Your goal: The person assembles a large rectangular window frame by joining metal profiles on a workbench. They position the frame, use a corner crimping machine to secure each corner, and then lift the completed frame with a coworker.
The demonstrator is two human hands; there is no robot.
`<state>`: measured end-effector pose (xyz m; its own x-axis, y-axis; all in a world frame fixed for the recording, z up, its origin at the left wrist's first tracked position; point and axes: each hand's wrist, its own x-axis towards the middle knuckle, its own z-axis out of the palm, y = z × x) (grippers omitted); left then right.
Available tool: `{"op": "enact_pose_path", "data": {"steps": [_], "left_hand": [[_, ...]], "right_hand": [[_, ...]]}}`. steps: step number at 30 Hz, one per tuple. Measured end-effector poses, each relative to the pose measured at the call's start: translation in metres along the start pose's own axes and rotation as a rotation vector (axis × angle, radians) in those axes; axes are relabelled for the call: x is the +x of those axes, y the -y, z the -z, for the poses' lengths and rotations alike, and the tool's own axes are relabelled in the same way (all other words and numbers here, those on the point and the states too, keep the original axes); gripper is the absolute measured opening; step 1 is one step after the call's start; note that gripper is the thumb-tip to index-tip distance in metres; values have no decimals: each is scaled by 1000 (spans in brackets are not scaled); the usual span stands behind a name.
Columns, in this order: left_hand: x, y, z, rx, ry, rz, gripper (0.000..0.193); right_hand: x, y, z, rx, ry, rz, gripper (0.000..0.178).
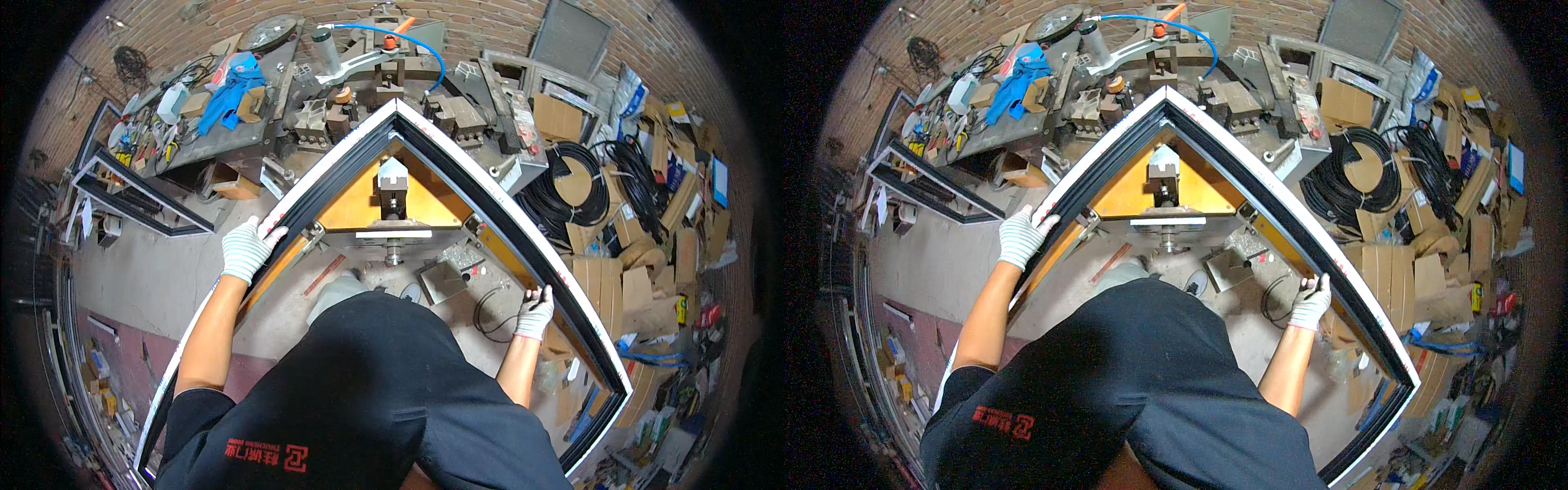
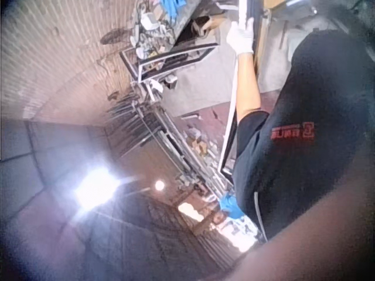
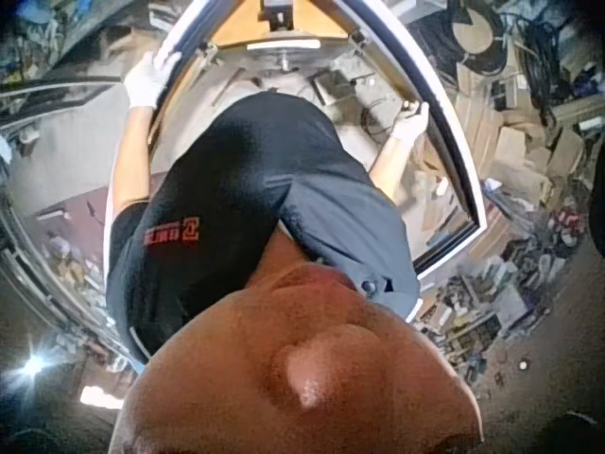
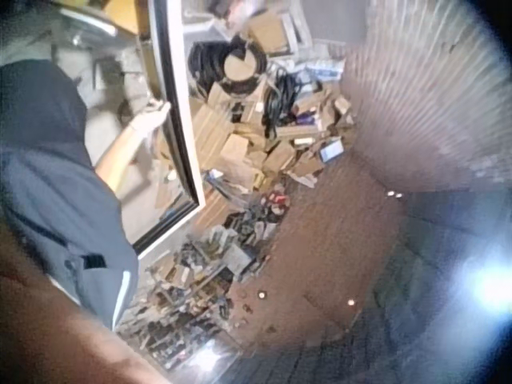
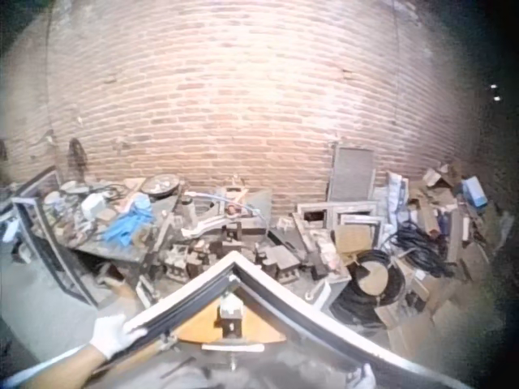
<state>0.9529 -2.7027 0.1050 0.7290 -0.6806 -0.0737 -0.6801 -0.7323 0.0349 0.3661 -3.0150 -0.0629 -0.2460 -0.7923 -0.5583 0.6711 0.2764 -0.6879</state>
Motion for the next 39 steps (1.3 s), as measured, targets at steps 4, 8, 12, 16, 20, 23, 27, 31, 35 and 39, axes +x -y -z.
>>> {"op": "enact_pose_path", "data": {"steps": [4,8,12,16,20,23,27,31,35,39], "left_hand": [[2,3,-11,28,21,35,74],[5,5,-20,-1,31,68,72],[11,3,-26,-15,29,72,72],[13,6,-32,12,34,56,71],[17,11,-39,10,18,48,70],[15,12,-41,19,55,58,70],[10,5,-39,18,122,103,68],[7,-1,-34,7,150,122,66],[6,-1,-35,-4,159,129,66],[2,0,-44,-106,160,122,56]], "right_hand": [[15,-13,-4,-85,25,-67,28],[14,-9,-8,-169,33,-133,26],[-13,31,-36,-676,417,-38,23],[-25,87,-99,-1426,575,1295,35],[-21,84,-128,-1980,427,889,62],[-19,81,-116,-1993,358,941,61],[-14,87,-95,-1969,386,1003,56],[-14,81,-81,-2034,315,1000,53],[-13,76,-73,-1929,376,1079,57],[-14,72,-62,-2035,335,1029,58]]}}
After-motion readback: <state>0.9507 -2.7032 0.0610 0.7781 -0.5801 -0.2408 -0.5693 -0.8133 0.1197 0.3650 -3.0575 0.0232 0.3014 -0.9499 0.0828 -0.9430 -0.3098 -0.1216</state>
